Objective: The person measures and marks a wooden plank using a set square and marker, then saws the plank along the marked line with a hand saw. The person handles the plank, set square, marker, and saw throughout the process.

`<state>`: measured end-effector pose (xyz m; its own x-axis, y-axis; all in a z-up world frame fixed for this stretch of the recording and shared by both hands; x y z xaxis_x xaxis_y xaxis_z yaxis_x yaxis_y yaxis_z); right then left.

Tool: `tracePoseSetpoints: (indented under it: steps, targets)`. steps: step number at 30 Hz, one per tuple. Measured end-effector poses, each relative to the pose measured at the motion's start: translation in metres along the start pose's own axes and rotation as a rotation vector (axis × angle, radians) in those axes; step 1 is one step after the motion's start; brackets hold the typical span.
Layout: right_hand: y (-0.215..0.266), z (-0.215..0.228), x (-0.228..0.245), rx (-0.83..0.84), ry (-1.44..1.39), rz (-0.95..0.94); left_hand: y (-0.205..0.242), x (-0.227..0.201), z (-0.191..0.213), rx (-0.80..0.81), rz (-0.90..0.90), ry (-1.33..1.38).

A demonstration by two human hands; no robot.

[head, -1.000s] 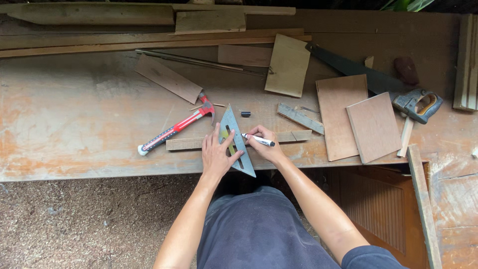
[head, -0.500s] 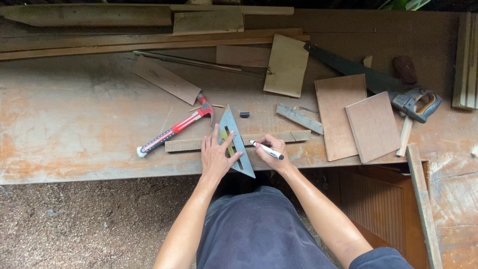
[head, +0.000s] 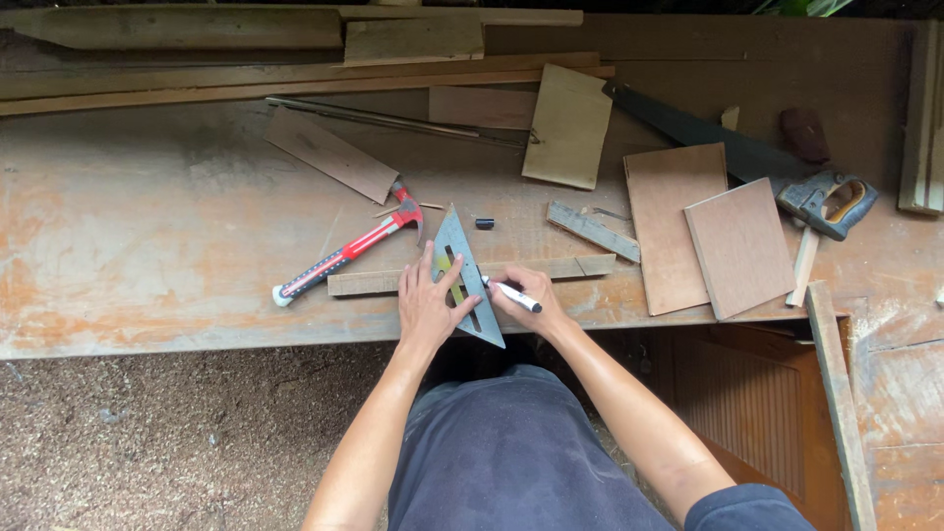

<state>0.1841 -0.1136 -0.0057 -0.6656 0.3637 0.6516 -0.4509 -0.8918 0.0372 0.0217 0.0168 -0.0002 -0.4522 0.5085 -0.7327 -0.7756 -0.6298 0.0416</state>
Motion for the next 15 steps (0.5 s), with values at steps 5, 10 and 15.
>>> tracePoseSetpoints:
  steps: [5,10,15]
  targets:
    - [0.022,0.012,-0.018,-0.036,-0.106,-0.177,0.0,0.001,0.0,0.011,0.004,-0.003]
    - [0.034,0.04,-0.021,-0.314,-0.044,-0.211,0.0,0.0,-0.001,-0.021,0.029,0.069]
    - [0.026,0.066,-0.033,-0.439,0.145,-0.214,-0.012,0.01,0.005,-0.235,0.071,0.285]
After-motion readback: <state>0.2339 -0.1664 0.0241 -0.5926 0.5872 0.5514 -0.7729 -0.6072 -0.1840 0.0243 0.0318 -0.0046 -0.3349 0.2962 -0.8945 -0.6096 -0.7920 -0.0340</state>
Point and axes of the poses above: each hand's wrist, its own y-axis away from the middle knuckle, its own z-axis out of the back of the hand, x = y × z, the point moved 3 cm from there along -y, towards the middle knuckle, and after that the axes turned 15 degrees about y, right-handed, at the moved point
